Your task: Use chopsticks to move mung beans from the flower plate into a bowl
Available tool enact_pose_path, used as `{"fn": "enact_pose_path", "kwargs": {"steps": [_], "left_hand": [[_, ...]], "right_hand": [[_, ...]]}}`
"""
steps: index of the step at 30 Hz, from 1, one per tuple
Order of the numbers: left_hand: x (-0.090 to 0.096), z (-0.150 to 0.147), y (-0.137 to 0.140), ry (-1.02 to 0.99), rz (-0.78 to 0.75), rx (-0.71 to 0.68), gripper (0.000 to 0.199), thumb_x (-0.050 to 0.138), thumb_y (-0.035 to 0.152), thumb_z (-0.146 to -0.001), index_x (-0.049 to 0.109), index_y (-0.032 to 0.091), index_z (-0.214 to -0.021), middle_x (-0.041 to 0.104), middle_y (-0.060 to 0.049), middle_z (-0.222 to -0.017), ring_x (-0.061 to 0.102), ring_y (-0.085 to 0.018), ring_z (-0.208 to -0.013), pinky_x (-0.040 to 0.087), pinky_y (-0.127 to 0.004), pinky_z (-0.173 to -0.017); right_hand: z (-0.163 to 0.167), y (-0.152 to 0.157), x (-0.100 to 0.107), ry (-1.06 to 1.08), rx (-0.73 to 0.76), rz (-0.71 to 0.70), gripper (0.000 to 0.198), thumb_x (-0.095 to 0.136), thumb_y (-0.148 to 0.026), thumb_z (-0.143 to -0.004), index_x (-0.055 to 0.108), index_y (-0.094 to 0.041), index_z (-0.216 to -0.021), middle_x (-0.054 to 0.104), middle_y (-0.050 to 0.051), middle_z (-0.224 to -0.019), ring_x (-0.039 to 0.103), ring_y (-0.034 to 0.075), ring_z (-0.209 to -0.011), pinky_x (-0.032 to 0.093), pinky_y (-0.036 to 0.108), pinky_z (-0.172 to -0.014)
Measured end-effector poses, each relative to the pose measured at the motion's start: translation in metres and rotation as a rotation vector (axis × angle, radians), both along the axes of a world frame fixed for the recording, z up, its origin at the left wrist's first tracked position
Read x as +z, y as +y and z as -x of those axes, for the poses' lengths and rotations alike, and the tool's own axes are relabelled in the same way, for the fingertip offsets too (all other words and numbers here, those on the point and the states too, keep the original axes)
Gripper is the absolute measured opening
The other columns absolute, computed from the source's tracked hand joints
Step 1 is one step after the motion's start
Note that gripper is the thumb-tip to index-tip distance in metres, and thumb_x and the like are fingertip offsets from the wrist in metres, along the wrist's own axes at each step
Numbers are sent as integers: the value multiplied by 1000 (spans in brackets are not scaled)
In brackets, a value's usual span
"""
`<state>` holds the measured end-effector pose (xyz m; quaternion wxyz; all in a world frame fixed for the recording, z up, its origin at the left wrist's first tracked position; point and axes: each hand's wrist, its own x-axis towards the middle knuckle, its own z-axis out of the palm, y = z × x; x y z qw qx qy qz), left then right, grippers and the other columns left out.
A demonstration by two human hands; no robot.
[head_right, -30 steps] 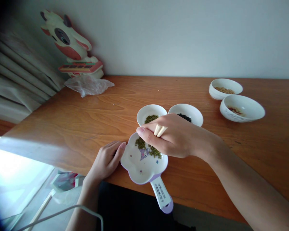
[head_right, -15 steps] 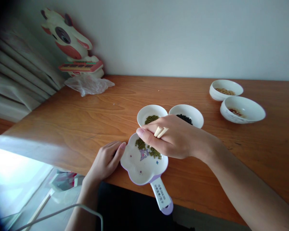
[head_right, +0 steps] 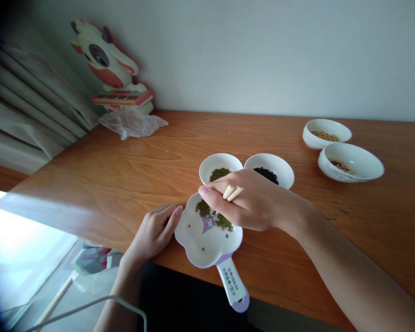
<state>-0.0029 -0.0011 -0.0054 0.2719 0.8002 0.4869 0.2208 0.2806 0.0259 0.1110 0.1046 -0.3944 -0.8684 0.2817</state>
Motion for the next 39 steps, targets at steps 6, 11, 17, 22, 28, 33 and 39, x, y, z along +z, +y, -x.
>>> {"fn": "enact_pose_path", "kwargs": {"steps": [6,11,17,22,28,33,39], "left_hand": [[1,0,-1,6,2,-4,41,38,40,-113,45,21,-77,55,-1,-75,50,-16,-69,37,-30,-70],[2,1,0,6,1,-9,40,38,38,-113,46,21,-78,56,-1,-75,50,-16,-69,38,-30,-70],[3,0,0,12,-9,-5,41,37,39,-113,45,21,-77,56,-1,-74,52,-16,-70,38,-30,-70],[2,0,0,13,-14,-12,41,36,40,-113,45,21,-77,57,-2,-75,53,-17,-70,39,-30,-71],[0,0,0,9,-19,-21,39,37,38,-113,48,21,-79,59,-3,-77,55,-18,-72,41,-30,-73],[0,0,1,6,-23,-29,38,38,37,-113,48,21,-79,60,-3,-77,56,-17,-73,42,-29,-73],[2,0,1,-14,-39,-38,38,38,35,-113,50,21,-80,62,-3,-78,58,-17,-73,43,-29,-73]], "right_hand": [[2,1,-2,28,-14,2,56,26,-52,-113,48,-20,-73,52,-2,-65,46,12,-62,32,33,-65],[-1,3,-2,60,19,-30,56,26,-50,-113,53,-20,-75,56,-1,-67,49,13,-64,33,33,-66],[-21,3,13,217,-63,-137,54,28,-47,-114,59,-22,-78,61,0,-70,53,15,-65,36,35,-67],[-36,2,21,409,-274,-178,52,32,-52,-111,61,-25,-77,64,4,-74,56,21,-69,39,40,-69],[-40,4,24,306,-336,-207,53,30,-55,-111,63,-25,-82,68,4,-78,59,21,-71,39,40,-69],[-40,-1,22,321,-324,-185,50,30,-52,-112,61,-25,-83,63,3,-74,53,19,-66,37,39,-65],[-43,-22,8,432,-253,-118,46,32,-47,-112,62,-24,-85,64,5,-80,58,22,-75,40,39,-72]]}}
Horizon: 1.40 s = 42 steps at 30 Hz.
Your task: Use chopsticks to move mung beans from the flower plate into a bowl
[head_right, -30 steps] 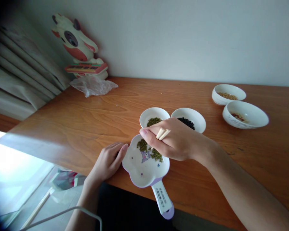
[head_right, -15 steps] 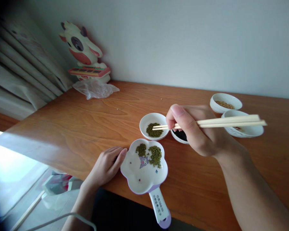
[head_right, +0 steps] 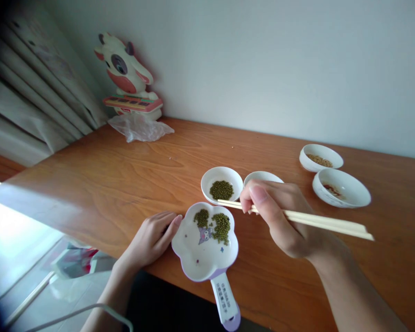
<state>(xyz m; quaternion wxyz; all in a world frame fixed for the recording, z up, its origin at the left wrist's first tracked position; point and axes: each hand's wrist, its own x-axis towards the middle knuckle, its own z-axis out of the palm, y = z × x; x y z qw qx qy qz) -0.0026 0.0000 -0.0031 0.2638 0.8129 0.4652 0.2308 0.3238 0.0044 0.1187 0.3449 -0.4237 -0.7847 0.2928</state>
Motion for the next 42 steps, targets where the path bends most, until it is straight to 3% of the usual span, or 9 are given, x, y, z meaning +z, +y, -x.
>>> {"fn": "enact_pose_path", "kwargs": {"steps": [4,10,17,24,42], "left_hand": [[0,-1,0,3,-25,18,40,38,36,-112,48,20,-77,61,-3,-75,56,-16,-69,40,-29,-68],[0,-2,-1,11,-49,24,41,38,36,-112,48,20,-76,59,-2,-73,55,-15,-67,38,-30,-66],[-1,-1,-1,21,-54,20,41,37,36,-112,49,20,-76,59,-2,-74,54,-15,-67,40,-30,-69],[-2,0,0,16,-50,17,41,38,35,-112,50,20,-76,59,-2,-73,53,-15,-67,40,-30,-69],[0,0,0,42,-27,10,40,37,36,-113,47,20,-78,58,-2,-76,53,-15,-69,39,-30,-71]], "right_hand": [[10,-5,5,-102,134,127,47,32,-48,-112,60,-23,-83,63,3,-78,59,20,-75,42,37,-72],[31,1,2,-272,236,130,45,32,-44,-113,54,-21,-81,60,1,-74,53,16,-67,35,35,-66],[30,4,-9,-250,253,127,44,31,-42,-113,54,-21,-81,59,1,-75,53,16,-68,34,35,-65],[34,5,-10,-289,315,90,42,31,-39,-113,55,-21,-84,58,1,-75,50,16,-68,33,35,-66],[35,6,-15,-291,314,89,44,30,-40,-114,54,-20,-83,56,0,-74,48,14,-67,30,35,-66]]}}
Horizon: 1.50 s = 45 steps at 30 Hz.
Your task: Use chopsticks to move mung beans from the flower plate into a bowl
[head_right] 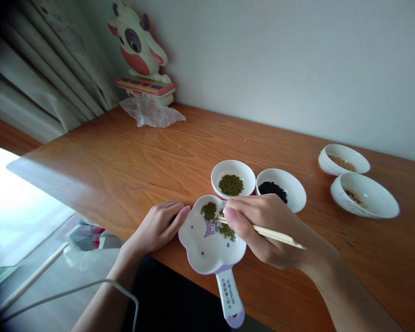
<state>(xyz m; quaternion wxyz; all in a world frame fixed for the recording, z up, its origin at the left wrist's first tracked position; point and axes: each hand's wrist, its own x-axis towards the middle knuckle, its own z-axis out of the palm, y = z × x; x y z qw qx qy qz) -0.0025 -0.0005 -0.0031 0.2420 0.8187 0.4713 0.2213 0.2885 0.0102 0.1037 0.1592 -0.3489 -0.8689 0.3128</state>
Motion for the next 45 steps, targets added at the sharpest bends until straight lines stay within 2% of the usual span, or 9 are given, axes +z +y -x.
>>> {"fn": "enact_pose_path", "kwargs": {"steps": [27,45], "left_hand": [[-3,1,1,0,-1,11,40,37,36,-113,45,20,-78,56,0,-75,51,-14,-68,37,-29,-71],[-2,1,0,-21,5,-1,39,37,35,-113,46,20,-78,59,-1,-77,53,-15,-69,37,-30,-70]], "right_hand": [[6,-1,-3,-14,-20,-53,45,30,-39,-114,55,-20,-81,58,0,-74,50,13,-66,32,33,-66],[3,1,-4,35,-27,-33,47,28,-41,-114,53,-20,-80,58,0,-74,49,14,-67,31,35,-67]]}}
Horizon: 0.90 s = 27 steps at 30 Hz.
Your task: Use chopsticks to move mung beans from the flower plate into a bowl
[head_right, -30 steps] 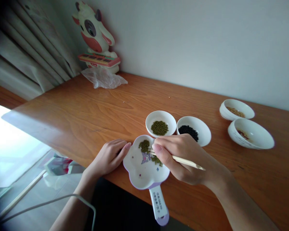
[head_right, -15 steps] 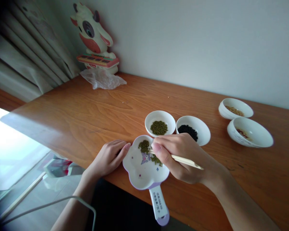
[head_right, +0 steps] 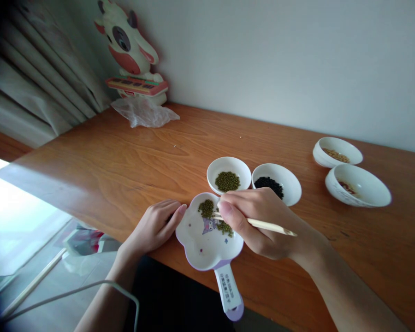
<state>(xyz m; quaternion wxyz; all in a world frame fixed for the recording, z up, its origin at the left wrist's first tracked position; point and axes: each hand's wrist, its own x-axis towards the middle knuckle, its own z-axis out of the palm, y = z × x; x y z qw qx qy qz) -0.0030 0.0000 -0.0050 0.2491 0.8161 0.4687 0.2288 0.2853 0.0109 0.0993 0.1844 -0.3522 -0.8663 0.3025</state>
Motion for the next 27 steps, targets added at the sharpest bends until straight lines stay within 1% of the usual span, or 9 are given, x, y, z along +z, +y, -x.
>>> {"fn": "enact_pose_path", "kwargs": {"steps": [5,17,22,27], "left_hand": [[1,0,-1,2,0,4,39,37,35,-113,46,20,-78,58,-1,-76,52,-15,-69,37,-30,-70],[3,-1,-1,-4,-8,0,40,38,35,-113,45,20,-77,58,-2,-75,53,-15,-69,38,-30,-70],[2,-1,-1,-5,-30,4,40,38,34,-112,47,20,-76,59,-2,-75,54,-14,-68,39,-29,-68],[2,-1,-1,-4,-11,0,39,38,34,-113,46,20,-77,59,-1,-75,53,-15,-69,38,-29,-69]], "right_hand": [[-5,-1,3,11,-39,14,49,27,-43,-114,56,-20,-82,59,1,-76,51,15,-69,32,36,-67],[-1,3,-3,-20,-15,-11,48,28,-41,-114,56,-20,-82,61,3,-75,51,16,-68,33,35,-67],[0,4,-4,-16,-17,-27,48,27,-41,-114,55,-20,-81,60,2,-75,51,15,-68,33,35,-67],[-1,4,-2,-4,-3,-30,49,27,-41,-114,56,-19,-82,60,1,-76,50,15,-68,31,35,-67]]}}
